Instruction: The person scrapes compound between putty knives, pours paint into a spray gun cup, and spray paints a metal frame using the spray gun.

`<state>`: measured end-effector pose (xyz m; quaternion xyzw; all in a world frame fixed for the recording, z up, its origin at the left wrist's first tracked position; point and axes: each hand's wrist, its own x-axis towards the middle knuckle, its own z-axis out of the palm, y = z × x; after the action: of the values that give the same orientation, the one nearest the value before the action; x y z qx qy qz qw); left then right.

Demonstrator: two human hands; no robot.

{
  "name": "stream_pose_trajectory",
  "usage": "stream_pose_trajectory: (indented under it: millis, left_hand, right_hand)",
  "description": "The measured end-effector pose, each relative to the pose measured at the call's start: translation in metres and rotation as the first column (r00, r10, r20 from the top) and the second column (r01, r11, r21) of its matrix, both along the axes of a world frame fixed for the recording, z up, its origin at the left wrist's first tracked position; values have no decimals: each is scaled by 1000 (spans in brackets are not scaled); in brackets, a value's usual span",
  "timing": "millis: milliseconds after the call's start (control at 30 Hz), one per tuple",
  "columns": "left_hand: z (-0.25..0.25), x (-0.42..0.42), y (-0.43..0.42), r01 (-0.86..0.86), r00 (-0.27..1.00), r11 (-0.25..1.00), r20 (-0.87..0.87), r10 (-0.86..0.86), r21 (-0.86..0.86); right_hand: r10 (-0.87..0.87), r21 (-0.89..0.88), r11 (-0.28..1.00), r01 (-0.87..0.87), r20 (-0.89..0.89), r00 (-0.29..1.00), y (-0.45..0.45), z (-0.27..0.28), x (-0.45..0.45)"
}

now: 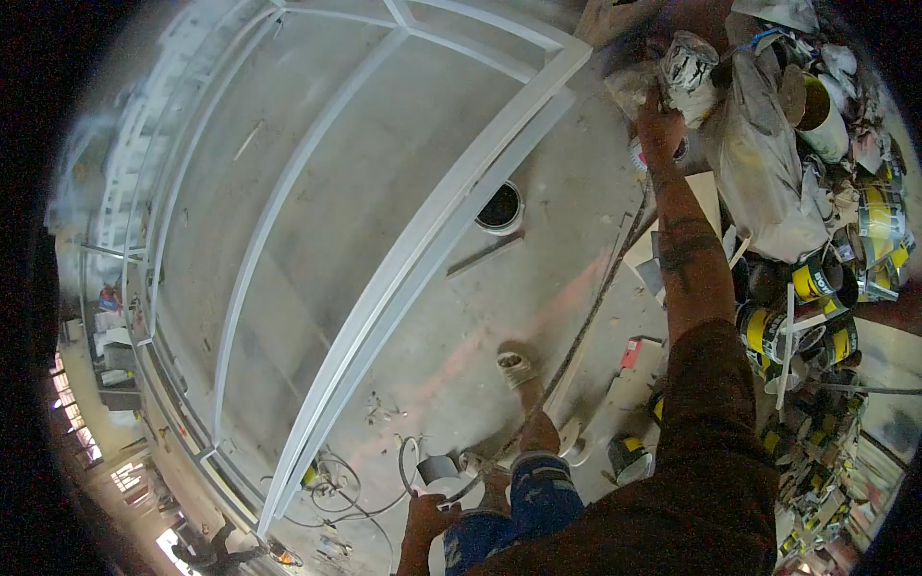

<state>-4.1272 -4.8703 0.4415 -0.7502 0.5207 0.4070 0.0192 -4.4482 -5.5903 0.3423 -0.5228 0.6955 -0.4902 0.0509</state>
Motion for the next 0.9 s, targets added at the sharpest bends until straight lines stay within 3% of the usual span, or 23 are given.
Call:
stream_pose_trajectory:
  millis: [33, 167, 233, 300, 433, 500, 567, 633, 667, 700, 767, 800, 900]
  left_hand:
    - [-3, 1, 6, -87, 993, 993, 86, 81, 75]
    - [4, -5, -10, -127, 982, 987, 155, 111, 94]
    - [15, -12, -32, -186, 967, 974, 151, 205, -130]
    - [23, -15, -46, -215, 966, 962, 109, 235, -170]
    - [26, -17, -59, -243, 957, 955, 115, 264, -169]
    - [29, -16, -60, -257, 952, 957, 136, 275, -136]
    - [31, -11, -60, -223, 956, 965, 162, 244, -136]
    - [30, -10, -59, -253, 948, 960, 165, 271, -122]
    - [29, -11, -59, -285, 939, 951, 164, 302, -115]
    - [28, -11, -60, -280, 941, 954, 166, 295, -109]
    - [25, -11, -60, -267, 942, 960, 186, 279, -86]
    - [23, -11, -58, -256, 946, 963, 187, 267, -81]
    - [20, -14, -61, -229, 952, 972, 223, 211, 57]
  right_hand:
    - [-1, 4, 1000, 1, 0, 1000, 5, 3, 2]
    - [-3, 88, 996, -1, 40, 999, 15, 6, -2]
    - [21, 85, 996, -24, 31, 999, 20, 13, 3]
    - [42, 262, 964, -38, -6, 999, 34, 38, 13]
    - [110, 211, 972, -104, -17, 994, 17, -24, -5]
    - [150, 320, 939, -127, -46, 988, 26, -29, 5]
    - [82, 419, 906, -49, -61, 995, 36, -44, 16]
    - [150, 145, 978, -153, 29, 988, 42, -65, 24]
    - [102, -7, 995, -102, -26, 994, 22, -109, 17]
    - [97, -1, 995, -97, -25, 995, 23, -113, 18]
    - [63, 220, 970, -99, 163, 985, 25, -120, 28]
    - [51, 225, 970, -87, 163, 985, 29, -118, 33]
    - [114, 324, 896, -303, 492, 863, 47, -109, 46]
